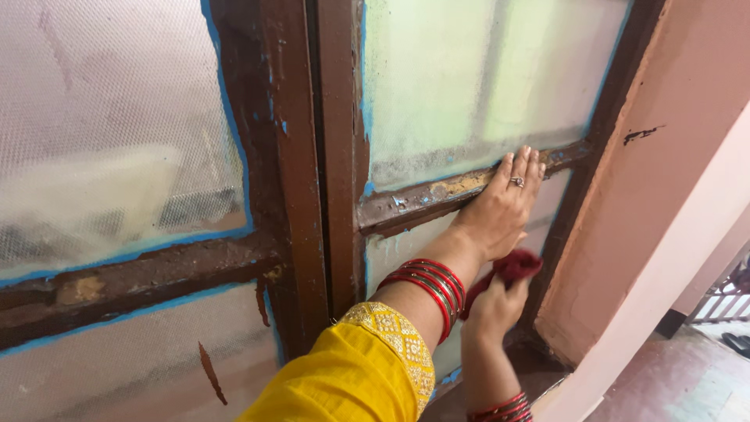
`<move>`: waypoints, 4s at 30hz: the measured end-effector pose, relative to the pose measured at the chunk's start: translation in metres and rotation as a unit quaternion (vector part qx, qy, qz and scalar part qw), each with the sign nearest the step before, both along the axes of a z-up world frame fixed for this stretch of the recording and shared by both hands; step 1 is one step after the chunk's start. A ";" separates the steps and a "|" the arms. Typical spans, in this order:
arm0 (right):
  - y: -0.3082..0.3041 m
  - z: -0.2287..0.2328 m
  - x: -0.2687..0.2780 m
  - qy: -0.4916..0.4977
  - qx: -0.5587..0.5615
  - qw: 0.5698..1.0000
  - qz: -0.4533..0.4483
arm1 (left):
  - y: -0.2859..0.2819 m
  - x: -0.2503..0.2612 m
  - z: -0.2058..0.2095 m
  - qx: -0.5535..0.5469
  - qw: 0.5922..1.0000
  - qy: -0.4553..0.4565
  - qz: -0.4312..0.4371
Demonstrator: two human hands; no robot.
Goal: The person cleans a window by wiping down the glass panes and window frame using a cloth.
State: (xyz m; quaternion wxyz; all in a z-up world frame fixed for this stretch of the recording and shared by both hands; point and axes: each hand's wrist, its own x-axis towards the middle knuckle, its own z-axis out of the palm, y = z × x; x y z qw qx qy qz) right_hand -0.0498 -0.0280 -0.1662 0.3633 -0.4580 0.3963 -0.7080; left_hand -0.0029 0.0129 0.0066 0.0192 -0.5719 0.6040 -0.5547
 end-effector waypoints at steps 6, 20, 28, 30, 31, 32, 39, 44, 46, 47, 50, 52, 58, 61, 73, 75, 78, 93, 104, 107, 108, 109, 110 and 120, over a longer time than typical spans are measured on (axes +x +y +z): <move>-0.047 0.029 0.001 -0.108 -0.118 0.986 0.050 | 0.006 -0.003 0.003 -0.006 0.998 0.037 -0.041; -0.041 -0.112 -0.001 0.085 0.195 0.976 -0.055 | 0.008 -0.002 0.005 0.011 0.997 0.045 -0.057; 0.008 0.019 0.003 -0.055 -0.115 0.989 0.074 | 0.007 -0.002 0.004 0.005 0.993 0.075 -0.090; -0.009 0.023 0.000 -0.105 -0.057 0.988 0.096 | 0.007 -0.003 0.003 -0.002 0.989 0.089 -0.116; -0.017 0.018 0.000 -0.106 -0.057 0.988 0.099 | 0.008 -0.002 0.003 -0.002 0.990 0.089 -0.113; -0.026 0.008 -0.001 -0.074 -0.017 0.995 0.065 | 0.008 -0.002 0.003 -0.007 0.990 0.085 -0.116; -0.051 -0.120 -0.008 0.095 0.192 0.976 -0.042 | 0.014 -0.004 0.006 -0.018 0.991 0.069 -0.113; 0.026 -0.107 0.008 0.083 0.142 0.986 -0.023 | 0.015 -0.004 0.004 -0.009 0.990 0.073 -0.119; 0.054 -0.065 0.008 0.035 0.018 0.998 0.046 | 0.014 -0.004 0.006 -0.015 0.991 0.068 -0.114; 0.059 -0.041 0.005 0.036 0.019 0.998 0.047 | 0.014 -0.004 0.008 -0.009 0.991 0.069 -0.113; 0.049 0.014 0.011 -0.063 -0.135 0.984 0.098 | 0.017 -0.006 0.009 0.008 0.991 0.079 -0.112; 0.020 0.026 0.005 -0.054 -0.158 0.982 0.092 | 0.019 -0.007 0.013 0.015 0.990 0.085 -0.116; -0.042 -0.051 -0.011 -0.034 0.080 0.994 0.071 | 0.060 -0.013 0.030 0.097 0.990 0.093 -0.049; -0.011 -0.102 -0.009 0.078 0.223 0.970 0.050 | 0.105 0.001 0.035 0.147 0.978 0.140 -0.043; 0.096 0.043 0.025 -0.132 -0.149 0.964 0.179 | 0.214 0.038 0.029 -0.024 0.983 0.076 -0.165; 0.071 0.050 0.023 -0.135 -0.125 0.969 0.162 | 0.227 0.041 0.028 -0.051 0.978 0.087 -0.185; 0.046 0.022 0.022 -0.104 -0.091 0.984 0.110 | 0.247 0.052 0.027 -0.071 0.967 0.058 -0.239; 0.205 0.024 0.035 -0.079 0.075 0.973 0.201 | 0.254 0.071 0.014 -0.061 0.962 -0.013 -0.264; 0.204 -0.138 0.027 0.248 0.192 0.948 0.057 | 0.255 0.071 0.009 -0.055 0.965 0.010 -0.255; 0.207 -0.107 0.024 0.231 0.103 0.967 0.003 | 0.253 0.072 0.008 -0.062 0.966 0.002 -0.250; 0.212 -0.079 0.024 0.177 0.066 0.982 0.017 | 0.253 0.071 0.006 -0.069 0.966 0.006 -0.248; 0.218 -0.047 0.027 0.122 0.029 0.992 0.032 | 0.251 0.072 0.006 -0.067 0.966 0.007 -0.249; 0.223 -0.016 0.027 0.138 0.009 0.990 0.025 | 0.250 0.073 0.005 -0.075 0.961 0.009 -0.265; 0.215 -0.088 0.023 0.311 0.122 0.942 -0.001 | 0.259 0.072 0.003 0.006 0.958 0.024 -0.286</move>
